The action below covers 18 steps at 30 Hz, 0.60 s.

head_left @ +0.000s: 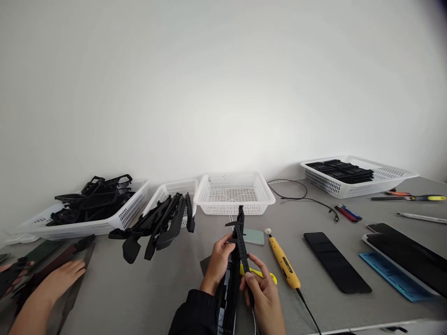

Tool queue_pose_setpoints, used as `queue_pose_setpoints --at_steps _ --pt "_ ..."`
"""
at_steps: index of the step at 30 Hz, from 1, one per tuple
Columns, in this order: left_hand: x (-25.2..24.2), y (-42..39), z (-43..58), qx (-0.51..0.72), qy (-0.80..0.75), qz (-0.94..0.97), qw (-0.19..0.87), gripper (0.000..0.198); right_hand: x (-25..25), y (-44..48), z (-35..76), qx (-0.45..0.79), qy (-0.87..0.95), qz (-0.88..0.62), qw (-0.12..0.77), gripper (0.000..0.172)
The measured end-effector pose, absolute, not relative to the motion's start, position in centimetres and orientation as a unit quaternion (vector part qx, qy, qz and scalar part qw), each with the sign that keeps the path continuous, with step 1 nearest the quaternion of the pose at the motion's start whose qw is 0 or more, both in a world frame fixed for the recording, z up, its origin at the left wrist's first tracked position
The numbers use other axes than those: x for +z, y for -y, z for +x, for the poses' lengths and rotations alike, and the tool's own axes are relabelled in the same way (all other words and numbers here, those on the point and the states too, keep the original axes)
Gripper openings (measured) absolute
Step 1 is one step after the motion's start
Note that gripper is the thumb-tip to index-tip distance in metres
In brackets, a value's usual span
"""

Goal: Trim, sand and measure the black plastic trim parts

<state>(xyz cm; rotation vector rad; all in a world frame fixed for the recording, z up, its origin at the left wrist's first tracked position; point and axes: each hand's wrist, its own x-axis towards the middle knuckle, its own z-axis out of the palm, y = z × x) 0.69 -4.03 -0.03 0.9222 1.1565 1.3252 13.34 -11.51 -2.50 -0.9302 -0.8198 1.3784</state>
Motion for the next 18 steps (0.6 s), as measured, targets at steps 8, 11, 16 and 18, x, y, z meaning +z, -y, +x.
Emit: queue_pose_setpoints --at_steps 8,11,16,18 --pt "0.0 4.4 1.0 0.498 -0.469 0.468 0.559 0.039 -2.4 11.7 13.4 0.593 0.337 -0.405 0.609 0.084" --pt "-0.2 4.1 1.0 0.522 -0.456 0.458 0.556 0.045 -2.3 11.7 13.5 0.591 0.338 -0.407 0.608 0.084" --pt "-1.1 2.8 0.6 0.618 -0.492 0.368 0.491 0.061 -2.3 11.8 13.5 0.585 0.354 -0.417 0.599 0.083" --pt "-1.2 2.6 0.6 0.634 -0.489 0.363 0.478 0.062 -2.4 11.9 13.5 0.583 0.363 -0.419 0.594 0.084"
